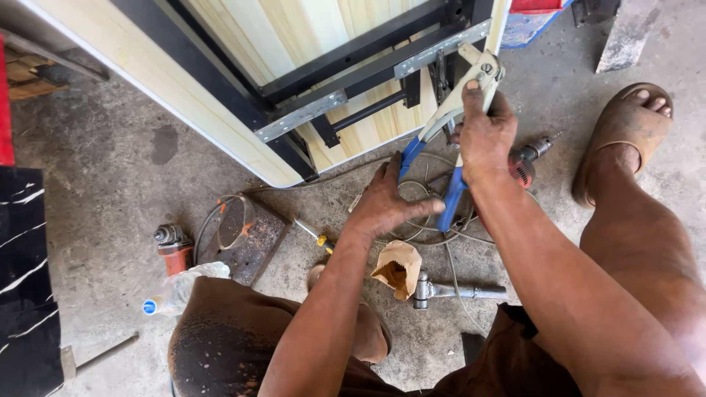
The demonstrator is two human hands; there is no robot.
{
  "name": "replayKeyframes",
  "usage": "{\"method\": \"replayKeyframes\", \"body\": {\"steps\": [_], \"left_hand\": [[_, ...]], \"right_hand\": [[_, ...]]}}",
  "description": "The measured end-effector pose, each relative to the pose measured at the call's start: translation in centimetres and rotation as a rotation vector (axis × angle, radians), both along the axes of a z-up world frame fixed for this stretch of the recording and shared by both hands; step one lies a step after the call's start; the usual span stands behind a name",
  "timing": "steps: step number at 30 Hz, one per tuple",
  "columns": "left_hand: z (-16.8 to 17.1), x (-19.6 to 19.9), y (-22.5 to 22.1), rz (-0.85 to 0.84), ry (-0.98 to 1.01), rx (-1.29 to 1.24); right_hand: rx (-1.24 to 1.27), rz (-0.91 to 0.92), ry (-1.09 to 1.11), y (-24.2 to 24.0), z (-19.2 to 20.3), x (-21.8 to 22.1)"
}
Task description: Fastening a metal bracket to a frame using a manual rivet gun and drilling holes with a power drill.
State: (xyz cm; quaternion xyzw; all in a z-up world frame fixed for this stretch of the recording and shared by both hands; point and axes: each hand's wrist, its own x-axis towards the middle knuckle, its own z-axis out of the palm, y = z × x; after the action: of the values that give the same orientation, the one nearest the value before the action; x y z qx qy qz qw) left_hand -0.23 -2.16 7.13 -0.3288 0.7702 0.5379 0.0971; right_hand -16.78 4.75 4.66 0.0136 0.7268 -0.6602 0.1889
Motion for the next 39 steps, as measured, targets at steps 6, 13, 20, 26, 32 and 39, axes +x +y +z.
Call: {"method": "replayKeyframes", "body": {"steps": [6, 13, 20, 26, 32, 39], "left_hand": [[0.2, -1.0, 0.3, -0.089, -0.159, 0.001], [-0.7, 0.4, 0.2, 0.032, 0.031, -0.095], [-1.5, -0.9, -0.6, 0.015, 0.067, -0.083], [-3.9, -0.7, -1.0, 0.024, 0.068, -0.152], [-10.0, -0.7, -0.9, 0.172, 0.132, -0.253], [-10.4, -0.2, -0.6, 0.244, 0.249, -0.185]], "right_hand": [[-0.058, -0.123, -0.123, -1.7, 0.5, -0.1], [-0.257, 0.196, -0.273, 0.4, -1.2, 1.0], [-0.242, 0.241, -0.274, 0.5, -4.4, -0.7], [-0.229, 0.174, -0.233, -1.2, -3.8, 0.1], [-0.175, 0.014, -0.009, -3.7, -3.7, 1.2], [-0.332, -0.106, 0.035, -3.6, -3.2, 1.5]]}}
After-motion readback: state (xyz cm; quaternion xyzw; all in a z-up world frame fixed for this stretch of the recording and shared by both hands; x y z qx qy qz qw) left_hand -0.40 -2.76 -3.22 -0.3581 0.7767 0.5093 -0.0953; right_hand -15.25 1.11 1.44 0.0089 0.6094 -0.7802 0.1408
